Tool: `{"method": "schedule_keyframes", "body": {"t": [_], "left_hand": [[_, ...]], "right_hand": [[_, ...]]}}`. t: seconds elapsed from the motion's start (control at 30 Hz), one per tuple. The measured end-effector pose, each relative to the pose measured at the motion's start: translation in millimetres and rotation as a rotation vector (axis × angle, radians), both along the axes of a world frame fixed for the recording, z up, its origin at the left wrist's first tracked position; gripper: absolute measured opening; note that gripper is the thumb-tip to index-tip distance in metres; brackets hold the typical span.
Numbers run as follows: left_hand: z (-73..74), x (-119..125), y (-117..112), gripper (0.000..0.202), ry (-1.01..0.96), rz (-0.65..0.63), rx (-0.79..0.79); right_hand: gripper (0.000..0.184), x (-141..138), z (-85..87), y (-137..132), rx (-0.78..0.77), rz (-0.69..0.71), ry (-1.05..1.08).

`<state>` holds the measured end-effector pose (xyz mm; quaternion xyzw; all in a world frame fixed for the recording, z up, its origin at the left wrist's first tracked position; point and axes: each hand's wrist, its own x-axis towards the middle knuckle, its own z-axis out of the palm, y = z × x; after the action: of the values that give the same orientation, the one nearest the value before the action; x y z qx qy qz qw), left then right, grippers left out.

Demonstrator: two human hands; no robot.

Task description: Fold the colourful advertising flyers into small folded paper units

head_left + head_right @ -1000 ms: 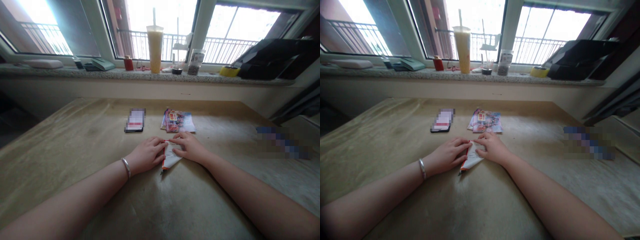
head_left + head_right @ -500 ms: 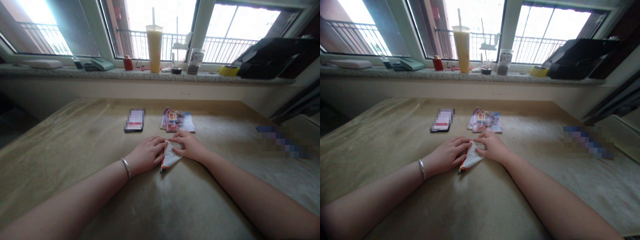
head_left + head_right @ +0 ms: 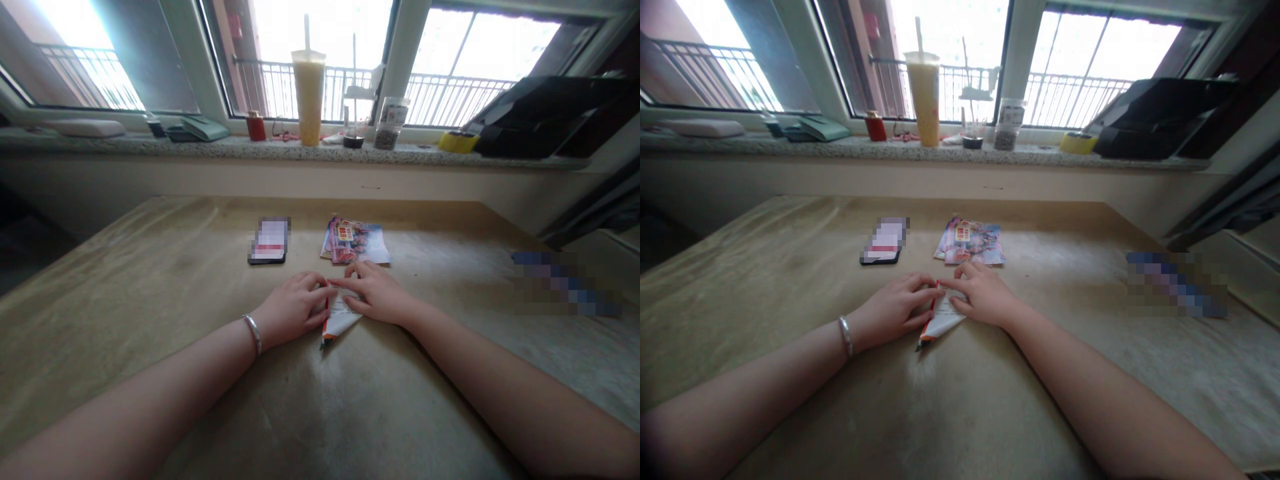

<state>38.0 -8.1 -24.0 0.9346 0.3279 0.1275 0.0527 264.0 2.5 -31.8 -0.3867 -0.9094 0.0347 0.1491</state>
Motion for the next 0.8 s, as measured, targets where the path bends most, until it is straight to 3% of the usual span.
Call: {"method": "schedule_keyframes", "body": {"t": [0.8], "left_hand": [[-0.2, 0.7, 0.9, 0.027, -0.046, -0.031, 0.022]], "right_hand": [[0.043, -0.6, -2.3, 0.0, -0.003, -0.041, 0.018]]}}
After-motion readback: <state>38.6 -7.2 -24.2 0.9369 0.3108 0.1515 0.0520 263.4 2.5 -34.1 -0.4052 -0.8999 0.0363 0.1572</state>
